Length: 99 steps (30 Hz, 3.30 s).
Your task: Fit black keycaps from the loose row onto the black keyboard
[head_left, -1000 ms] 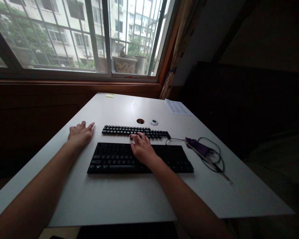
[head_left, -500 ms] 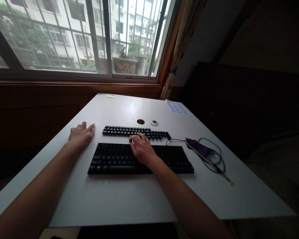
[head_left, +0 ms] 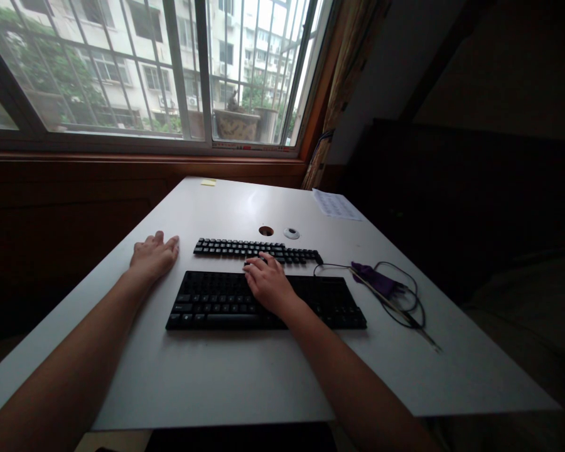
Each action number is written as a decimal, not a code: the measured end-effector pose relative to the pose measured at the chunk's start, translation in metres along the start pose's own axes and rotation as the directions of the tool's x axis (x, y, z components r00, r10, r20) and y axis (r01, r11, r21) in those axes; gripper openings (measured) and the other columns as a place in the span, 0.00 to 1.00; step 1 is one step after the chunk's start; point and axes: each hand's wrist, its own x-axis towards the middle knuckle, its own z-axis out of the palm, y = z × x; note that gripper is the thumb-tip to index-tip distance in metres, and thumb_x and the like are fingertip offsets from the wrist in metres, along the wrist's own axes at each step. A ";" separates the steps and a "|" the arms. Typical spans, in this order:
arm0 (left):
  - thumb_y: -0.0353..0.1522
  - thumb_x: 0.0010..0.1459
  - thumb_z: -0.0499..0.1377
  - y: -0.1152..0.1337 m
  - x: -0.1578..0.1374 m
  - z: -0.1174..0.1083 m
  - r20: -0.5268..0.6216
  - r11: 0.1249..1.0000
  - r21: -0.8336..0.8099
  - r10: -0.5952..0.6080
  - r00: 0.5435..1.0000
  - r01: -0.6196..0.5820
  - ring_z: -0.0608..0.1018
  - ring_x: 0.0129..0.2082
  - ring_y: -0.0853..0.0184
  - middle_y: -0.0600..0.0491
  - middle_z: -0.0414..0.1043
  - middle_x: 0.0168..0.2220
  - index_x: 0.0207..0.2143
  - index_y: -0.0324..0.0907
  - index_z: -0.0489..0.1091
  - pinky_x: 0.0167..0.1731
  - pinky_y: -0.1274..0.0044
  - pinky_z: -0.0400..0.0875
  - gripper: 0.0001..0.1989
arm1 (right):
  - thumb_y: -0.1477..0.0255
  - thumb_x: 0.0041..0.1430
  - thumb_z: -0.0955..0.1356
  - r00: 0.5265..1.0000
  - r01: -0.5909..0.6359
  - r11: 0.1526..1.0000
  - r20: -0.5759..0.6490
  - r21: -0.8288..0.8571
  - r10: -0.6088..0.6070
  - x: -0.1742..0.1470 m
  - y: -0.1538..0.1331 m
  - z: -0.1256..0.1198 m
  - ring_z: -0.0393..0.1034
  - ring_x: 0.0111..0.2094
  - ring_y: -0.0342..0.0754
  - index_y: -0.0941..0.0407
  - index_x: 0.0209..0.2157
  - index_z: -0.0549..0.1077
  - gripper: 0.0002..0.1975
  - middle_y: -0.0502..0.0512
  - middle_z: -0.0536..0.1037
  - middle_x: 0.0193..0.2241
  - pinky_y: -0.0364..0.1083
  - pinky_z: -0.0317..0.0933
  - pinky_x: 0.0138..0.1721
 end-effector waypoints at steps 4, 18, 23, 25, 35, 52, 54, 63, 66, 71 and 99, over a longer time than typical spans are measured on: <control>0.44 0.73 0.37 0.001 -0.001 -0.001 0.011 1.000 0.005 -0.004 1.000 0.004 0.72 0.59 0.43 0.34 0.67 0.63 0.71 0.46 0.63 0.51 0.57 0.68 0.32 | 0.67 0.74 0.65 1.000 0.000 1.000 0.001 0.008 0.000 0.000 0.002 0.002 0.56 0.67 0.61 0.49 0.54 0.80 0.14 0.54 0.78 0.60 0.63 0.53 0.68; 0.44 0.73 0.36 -0.001 0.000 -0.002 0.019 1.000 -0.007 0.006 1.000 -0.006 0.72 0.59 0.44 0.33 0.66 0.62 0.71 0.45 0.63 0.50 0.57 0.68 0.33 | 0.65 0.75 0.64 1.000 0.006 1.000 -0.004 -0.029 -0.006 0.000 0.001 0.000 0.58 0.66 0.61 0.49 0.54 0.80 0.15 0.54 0.78 0.60 0.63 0.53 0.68; 0.45 0.72 0.38 -0.006 0.001 0.004 0.001 0.998 -0.055 0.004 1.000 -0.003 0.70 0.61 0.44 0.34 0.66 0.61 0.71 0.46 0.63 0.52 0.57 0.68 0.33 | 0.65 0.75 0.64 1.000 0.005 0.999 0.004 -0.046 -0.005 0.000 0.002 0.001 0.58 0.65 0.61 0.49 0.55 0.80 0.16 0.55 0.78 0.60 0.62 0.54 0.67; 0.45 0.71 0.38 -0.009 0.002 0.009 -0.013 0.994 -0.108 -0.007 1.000 0.005 0.70 0.61 0.45 0.34 0.66 0.61 0.71 0.46 0.63 0.55 0.56 0.68 0.34 | 0.65 0.75 0.64 1.000 0.007 0.999 0.001 -0.041 -0.007 0.000 0.003 0.001 0.59 0.65 0.61 0.49 0.55 0.80 0.16 0.55 0.78 0.60 0.63 0.54 0.67; 0.49 0.69 0.43 -0.021 0.011 0.024 -0.047 0.971 -0.238 -0.052 0.998 0.039 0.69 0.62 0.43 0.37 0.64 0.63 0.68 0.50 0.68 0.59 0.54 0.65 0.33 | 0.68 0.72 0.69 0.998 0.017 0.995 -0.067 0.100 -0.010 0.002 0.002 -0.016 0.71 0.56 0.54 0.50 0.50 0.83 0.11 0.55 0.83 0.51 0.56 0.61 0.62; 0.49 0.68 0.44 -0.021 0.008 0.020 -0.038 0.972 -0.231 -0.061 0.997 0.050 0.69 0.61 0.44 0.39 0.66 0.62 0.67 0.51 0.69 0.60 0.57 0.65 0.32 | 0.70 0.64 0.75 0.874 -0.009 0.814 0.400 0.581 -0.275 -0.009 0.026 -0.074 0.79 0.41 0.47 0.49 0.40 0.86 0.05 0.49 0.85 0.42 0.45 0.71 0.47; 0.49 0.68 0.44 -0.020 0.007 0.017 -0.031 0.971 -0.233 -0.062 0.998 0.053 0.70 0.61 0.44 0.39 0.66 0.62 0.67 0.50 0.69 0.60 0.57 0.65 0.32 | 0.72 0.63 0.75 0.864 -0.002 0.817 0.413 0.577 -0.289 -0.009 0.024 -0.073 0.79 0.42 0.47 0.48 0.40 0.86 0.05 0.49 0.85 0.43 0.46 0.71 0.48; 0.49 0.68 0.45 -0.023 0.008 0.020 -0.038 0.968 -0.245 -0.057 0.998 0.046 0.69 0.62 0.43 0.39 0.66 0.63 0.67 0.50 0.69 0.60 0.56 0.65 0.32 | 0.74 0.63 0.75 0.859 -0.006 0.801 0.413 0.599 -0.303 -0.012 0.023 -0.079 0.79 0.42 0.47 0.49 0.39 0.87 0.07 0.49 0.84 0.43 0.45 0.69 0.49; 0.49 0.68 0.45 -0.025 0.009 0.023 -0.043 0.967 -0.251 -0.056 0.998 0.043 0.69 0.61 0.44 0.39 0.66 0.62 0.67 0.50 0.69 0.60 0.56 0.65 0.32 | 0.73 0.62 0.76 0.855 -0.031 0.808 0.435 0.588 -0.284 -0.011 0.026 -0.079 0.78 0.43 0.47 0.50 0.42 0.86 0.07 0.51 0.84 0.44 0.46 0.69 0.50; 0.49 0.67 0.46 -0.026 0.010 0.024 -0.059 0.966 -0.257 -0.050 0.997 0.033 0.70 0.61 0.43 0.38 0.66 0.61 0.67 0.49 0.70 0.60 0.55 0.65 0.32 | 0.72 0.62 0.76 0.891 -0.072 0.849 0.417 0.523 -0.181 -0.009 0.029 -0.075 0.76 0.41 0.47 0.52 0.46 0.84 0.10 0.51 0.84 0.41 0.45 0.67 0.44; 0.49 0.67 0.47 -0.027 0.011 0.026 -0.073 0.963 -0.267 -0.049 0.996 0.028 0.71 0.59 0.42 0.38 0.66 0.60 0.66 0.49 0.71 0.59 0.54 0.66 0.31 | 0.76 0.59 0.77 0.888 -0.076 0.866 0.428 0.495 -0.166 -0.007 0.027 -0.066 0.74 0.39 0.46 0.53 0.38 0.83 0.06 0.49 0.82 0.37 0.44 0.64 0.41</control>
